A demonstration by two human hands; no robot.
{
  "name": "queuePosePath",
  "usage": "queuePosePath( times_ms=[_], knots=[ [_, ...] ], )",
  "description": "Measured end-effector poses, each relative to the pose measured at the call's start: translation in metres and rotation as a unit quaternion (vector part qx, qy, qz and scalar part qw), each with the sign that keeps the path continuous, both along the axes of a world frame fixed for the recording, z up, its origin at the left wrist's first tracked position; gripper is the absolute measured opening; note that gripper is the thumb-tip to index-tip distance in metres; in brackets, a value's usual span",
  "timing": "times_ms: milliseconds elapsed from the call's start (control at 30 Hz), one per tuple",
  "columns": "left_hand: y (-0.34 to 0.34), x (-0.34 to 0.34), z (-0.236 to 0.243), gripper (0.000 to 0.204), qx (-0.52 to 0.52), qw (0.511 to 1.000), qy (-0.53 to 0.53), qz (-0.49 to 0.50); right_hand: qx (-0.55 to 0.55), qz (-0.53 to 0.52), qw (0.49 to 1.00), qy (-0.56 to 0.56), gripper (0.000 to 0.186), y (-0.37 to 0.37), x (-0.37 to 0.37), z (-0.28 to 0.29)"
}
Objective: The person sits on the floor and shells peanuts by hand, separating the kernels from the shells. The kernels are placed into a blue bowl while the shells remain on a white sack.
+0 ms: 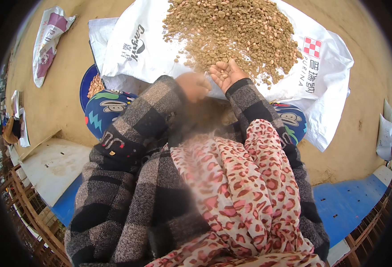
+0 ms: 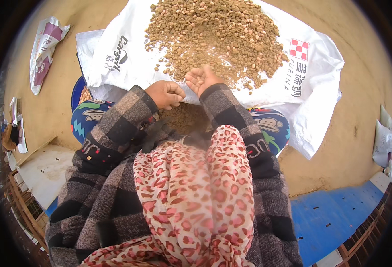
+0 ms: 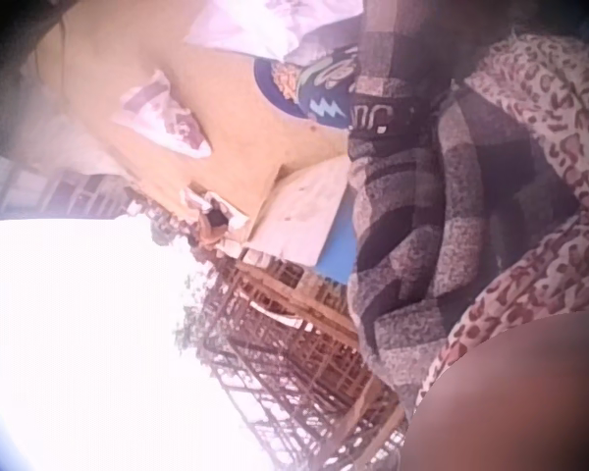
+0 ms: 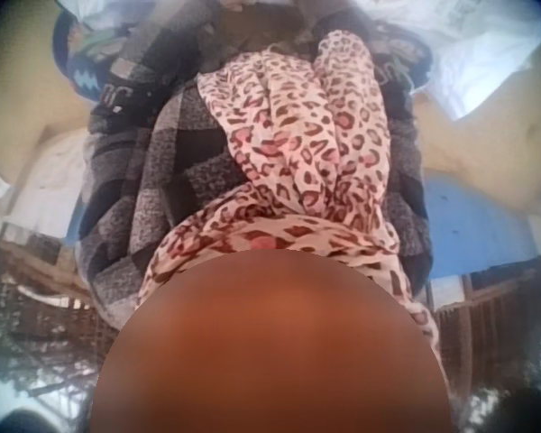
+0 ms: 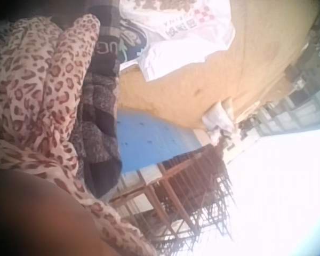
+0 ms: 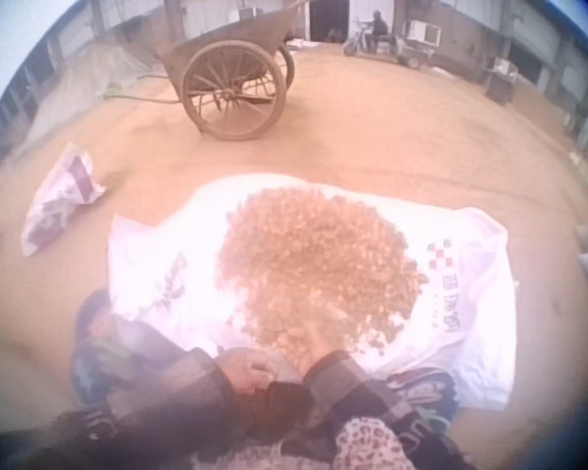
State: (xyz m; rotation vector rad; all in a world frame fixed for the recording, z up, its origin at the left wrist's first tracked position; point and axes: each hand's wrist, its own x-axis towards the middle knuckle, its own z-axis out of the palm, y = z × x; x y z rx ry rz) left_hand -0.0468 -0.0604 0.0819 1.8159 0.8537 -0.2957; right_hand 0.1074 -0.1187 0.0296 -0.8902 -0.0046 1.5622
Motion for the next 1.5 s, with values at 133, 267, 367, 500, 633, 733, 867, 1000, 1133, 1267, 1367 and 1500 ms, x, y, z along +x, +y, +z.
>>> queuePosePath(
  times_ms=[133, 267, 367, 500, 633, 733, 867, 1000, 1133, 1267, 1367, 1500],
  knots=[
    [0.008, -0.011, -0.014, 0.032, 0.118, 0.981, -0.143, 0.047, 0.09, -0.006, 0.968, -0.233, 0.047, -0.001, -0.015, 0.011],
    [0.012, 0.016, -0.021, 0.039, -0.325, 0.832, -0.294, 0.341, 0.214, 0.028, 0.793, -0.569, 0.037, 0.002, -0.02, 0.021],
    [0.022, 0.026, -0.021, 0.034, -0.39, 0.757, -0.203, 0.484, 0.13, -0.015, 0.631, -0.764, 0.025, 0.023, 0.01, 0.028],
    [0.06, 0.017, -0.023, 0.027, -0.206, 0.869, -0.149, 0.425, 0.035, 0.128, 0.52, -0.844, 0.025, 0.07, 0.041, 0.029],
    [0.131, 0.02, -0.029, 0.023, 0.231, 0.942, -0.015, 0.241, -0.037, 0.266, 0.428, -0.863, 0.021, 0.087, 0.043, 0.018],
    [0.16, 0.021, -0.034, 0.025, 0.284, 0.942, -0.024, 0.176, -0.039, 0.226, 0.45, -0.863, 0.018, 0.083, 0.042, 0.008],
    [0.155, 0.031, -0.039, 0.022, 0.353, 0.933, 0.047, 0.048, -0.014, 0.188, 0.507, -0.841, 0.021, 0.077, 0.044, 0.003],
    [0.128, 0.041, -0.037, 0.02, 0.304, 0.949, 0.076, -0.038, -0.028, 0.21, 0.51, -0.834, 0.034, 0.075, 0.024, 0.003],
    [0.098, 0.048, -0.028, 0.02, 0.329, 0.941, 0.054, -0.056, -0.052, 0.252, 0.509, -0.821, 0.026, 0.069, 0.005, 0.006],
    [0.063, 0.031, -0.015, 0.019, 0.251, 0.959, 0.012, -0.132, -0.007, 0.314, 0.518, -0.796, 0.021, 0.037, -0.008, 0.009],
    [0.052, 0.02, -0.012, 0.018, 0.135, 0.967, -0.025, -0.213, 0.06, 0.331, 0.478, -0.812, 0.022, 0.007, -0.016, 0.013],
    [0.055, 0.03, -0.015, 0.018, 0.185, 0.97, -0.058, -0.143, 0.054, 0.312, 0.552, -0.772, 0.028, 0.001, -0.005, 0.023]
  ],
)
